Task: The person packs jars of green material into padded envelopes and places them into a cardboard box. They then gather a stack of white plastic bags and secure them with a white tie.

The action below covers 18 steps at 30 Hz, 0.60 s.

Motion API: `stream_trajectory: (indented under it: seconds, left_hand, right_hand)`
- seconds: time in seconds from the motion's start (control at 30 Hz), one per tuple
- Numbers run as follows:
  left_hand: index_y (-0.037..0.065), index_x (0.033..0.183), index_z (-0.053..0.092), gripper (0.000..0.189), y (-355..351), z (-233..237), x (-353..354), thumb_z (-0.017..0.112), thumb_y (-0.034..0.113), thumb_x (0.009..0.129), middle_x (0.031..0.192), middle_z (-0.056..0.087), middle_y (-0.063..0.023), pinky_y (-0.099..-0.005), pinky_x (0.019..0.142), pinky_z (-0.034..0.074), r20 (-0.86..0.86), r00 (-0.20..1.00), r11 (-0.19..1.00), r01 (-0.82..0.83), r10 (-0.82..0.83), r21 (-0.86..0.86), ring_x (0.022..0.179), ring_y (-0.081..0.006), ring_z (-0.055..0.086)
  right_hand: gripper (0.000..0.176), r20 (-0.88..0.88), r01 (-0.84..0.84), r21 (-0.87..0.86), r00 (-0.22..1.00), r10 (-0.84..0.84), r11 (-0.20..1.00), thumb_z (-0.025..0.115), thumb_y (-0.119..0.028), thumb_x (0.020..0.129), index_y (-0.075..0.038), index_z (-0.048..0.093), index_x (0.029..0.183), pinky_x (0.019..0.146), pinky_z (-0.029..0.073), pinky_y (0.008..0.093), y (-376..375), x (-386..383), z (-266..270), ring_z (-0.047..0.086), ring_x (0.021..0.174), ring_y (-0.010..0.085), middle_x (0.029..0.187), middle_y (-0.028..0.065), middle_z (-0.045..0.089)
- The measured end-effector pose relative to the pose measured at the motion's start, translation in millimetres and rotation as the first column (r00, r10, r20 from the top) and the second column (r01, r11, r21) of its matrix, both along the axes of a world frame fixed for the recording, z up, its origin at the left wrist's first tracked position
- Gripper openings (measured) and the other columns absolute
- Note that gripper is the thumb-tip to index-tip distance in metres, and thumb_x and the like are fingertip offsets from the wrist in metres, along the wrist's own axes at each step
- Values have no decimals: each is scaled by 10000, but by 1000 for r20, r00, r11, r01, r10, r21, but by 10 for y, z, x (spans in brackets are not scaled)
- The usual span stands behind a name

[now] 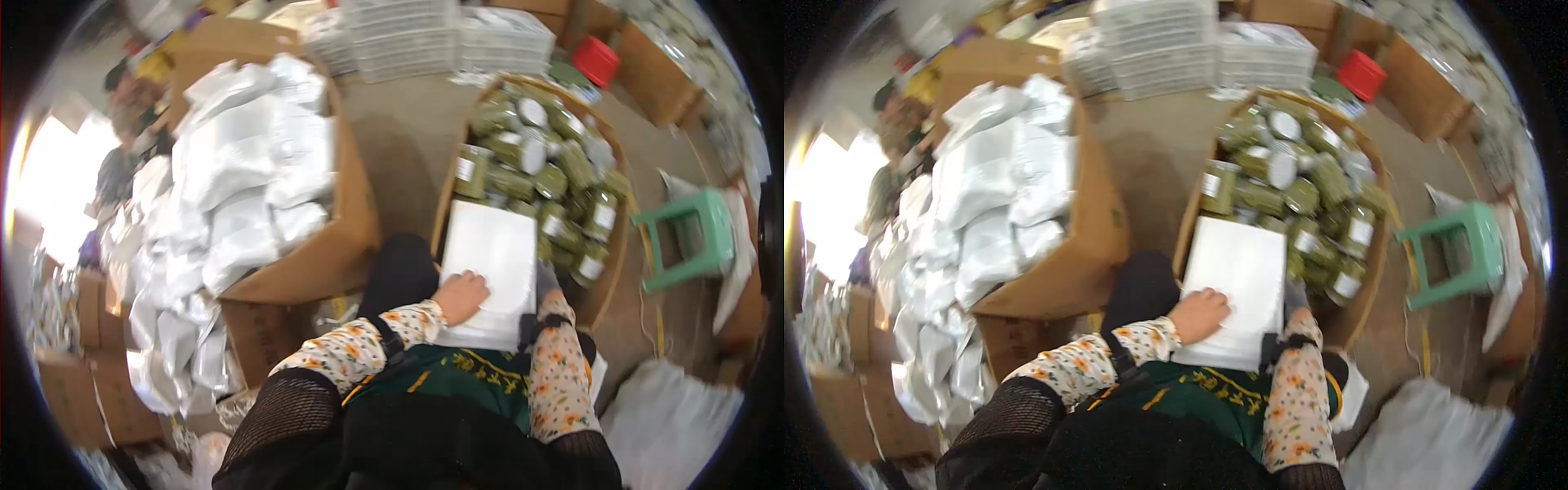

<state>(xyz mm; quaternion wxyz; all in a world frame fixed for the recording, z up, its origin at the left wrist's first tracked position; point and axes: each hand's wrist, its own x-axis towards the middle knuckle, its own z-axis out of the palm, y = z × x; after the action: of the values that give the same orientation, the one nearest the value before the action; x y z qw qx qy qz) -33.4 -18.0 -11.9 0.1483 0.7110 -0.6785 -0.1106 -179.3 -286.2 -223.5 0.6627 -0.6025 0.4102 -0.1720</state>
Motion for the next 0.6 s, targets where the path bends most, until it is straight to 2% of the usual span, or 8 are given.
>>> stream_trajectory:
  seconds: [0.13, 0.2, 0.27, 0.3, 0.33, 0.4, 0.57, 0.6]
  left_hand:
    - [29, 879, 566, 176, 5, -153, 78, 561, 102, 719, 962, 534, -118, -359, 783, 473, -67, 997, 1000, 31, -31, 5, 953, -289, 511]
    - [30, 889, 563, 173, 36, -242, 69, 549, 98, 731, 967, 531, -114, -349, 790, 472, -49, 998, 998, 40, -43, -57, 956, -282, 507]
    - [33, 916, 555, 179, 65, -236, 79, 530, 95, 749, 978, 525, -110, -337, 799, 469, -28, 998, 996, 49, -51, -76, 962, -273, 500]
    - [33, 917, 554, 182, 80, -258, 90, 533, 94, 746, 976, 524, -110, -336, 800, 468, -34, 998, 994, 40, -44, -102, 960, -273, 500]
    - [33, 918, 552, 185, 95, -310, 96, 536, 92, 743, 973, 523, -110, -336, 801, 468, -37, 999, 991, 33, -38, -127, 958, -273, 500]
    - [41, 899, 555, 169, 119, -379, 131, 532, 96, 742, 950, 521, -102, -332, 783, 473, -9, 1000, 981, 5, -7, -194, 938, -267, 504]
    - [36, 910, 548, 212, 65, -463, 89, 589, 115, 718, 927, 525, -104, -358, 792, 464, -46, 995, 978, -98, 91, -182, 936, -270, 507]
    - [36, 910, 551, 213, 56, -425, 95, 598, 132, 726, 921, 532, -103, -364, 789, 465, -46, 995, 978, -100, 93, -180, 929, -271, 511]
  right_hand:
    - [394, 14, -514, -263, 844, 536, 816, 482, -282, 908, -53, 451, 1227, 822, 476, 419, -133, -130, -241, 577, 977, 276, 1129, 142, 571]
    - [314, 8, -473, -30, 881, 473, 881, 473, -242, 904, -68, 501, 1163, 817, 468, 460, -31, -225, 227, 575, 978, 270, 1130, 129, 575]
    - [278, -450, -622, -526, 782, 430, 580, 483, -232, 893, -81, 519, 1123, 807, 465, 480, 81, -234, 659, 574, 966, 263, 1114, 124, 578]
    - [273, -189, -510, -238, 859, 475, 827, 483, -226, 889, -90, 516, 1123, 799, 469, 472, 66, -215, 683, 574, 956, 259, 1108, 125, 573]
    - [269, 66, -400, 136, 916, 395, 906, 484, -220, 884, -98, 513, 1122, 792, 473, 464, -15, -261, 571, 573, 947, 254, 1102, 127, 569]
    - [323, 227, -234, 352, 961, 160, 906, 513, -219, 863, -72, 487, 1149, 789, 484, 415, -159, -411, 556, 578, 944, 248, 1095, 138, 565]
    - [607, 310, 238, -12, 924, -222, 971, 644, -271, 784, -2, 386, 1264, 813, 494, 336, 34, -602, 1950, 556, 1012, 236, 1124, 149, 535]
    - [625, 348, 178, -120, 929, -127, 977, 647, -260, 774, -15, 382, 1285, 854, 468, 356, 247, -522, 2276, 538, 1033, 251, 1143, 143, 521]
